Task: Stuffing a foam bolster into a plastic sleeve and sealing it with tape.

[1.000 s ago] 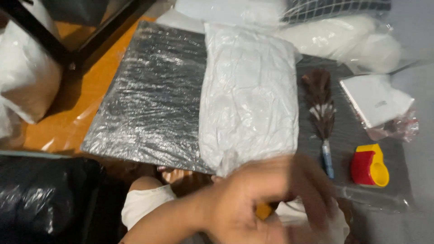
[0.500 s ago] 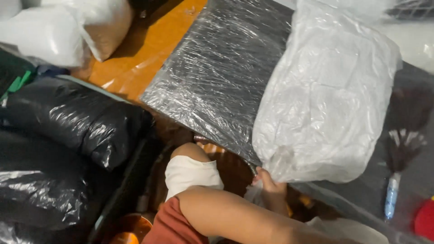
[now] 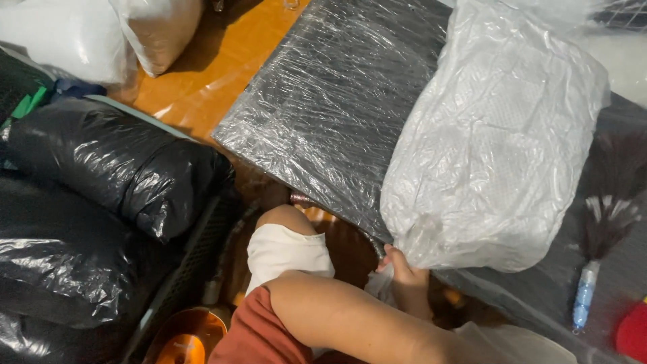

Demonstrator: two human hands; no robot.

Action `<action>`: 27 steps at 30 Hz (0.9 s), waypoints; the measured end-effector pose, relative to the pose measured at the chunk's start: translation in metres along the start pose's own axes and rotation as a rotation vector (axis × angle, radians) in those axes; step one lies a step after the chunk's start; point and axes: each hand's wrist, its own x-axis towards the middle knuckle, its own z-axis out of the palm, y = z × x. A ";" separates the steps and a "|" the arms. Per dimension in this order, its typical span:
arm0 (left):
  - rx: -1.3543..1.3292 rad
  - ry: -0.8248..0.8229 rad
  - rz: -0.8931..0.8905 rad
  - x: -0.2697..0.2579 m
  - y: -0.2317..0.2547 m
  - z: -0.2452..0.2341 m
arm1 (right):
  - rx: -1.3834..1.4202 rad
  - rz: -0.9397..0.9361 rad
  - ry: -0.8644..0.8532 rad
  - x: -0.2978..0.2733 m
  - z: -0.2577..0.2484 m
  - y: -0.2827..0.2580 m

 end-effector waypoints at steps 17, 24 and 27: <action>-0.187 -0.330 0.104 -0.057 0.026 0.086 | 0.063 0.087 0.001 -0.005 0.001 -0.004; -0.223 -0.397 0.126 -0.111 0.031 0.070 | 0.166 0.112 -0.021 0.003 0.001 0.009; -0.233 -0.409 0.124 -0.147 0.047 0.061 | 0.060 0.102 -0.008 0.005 -0.002 0.013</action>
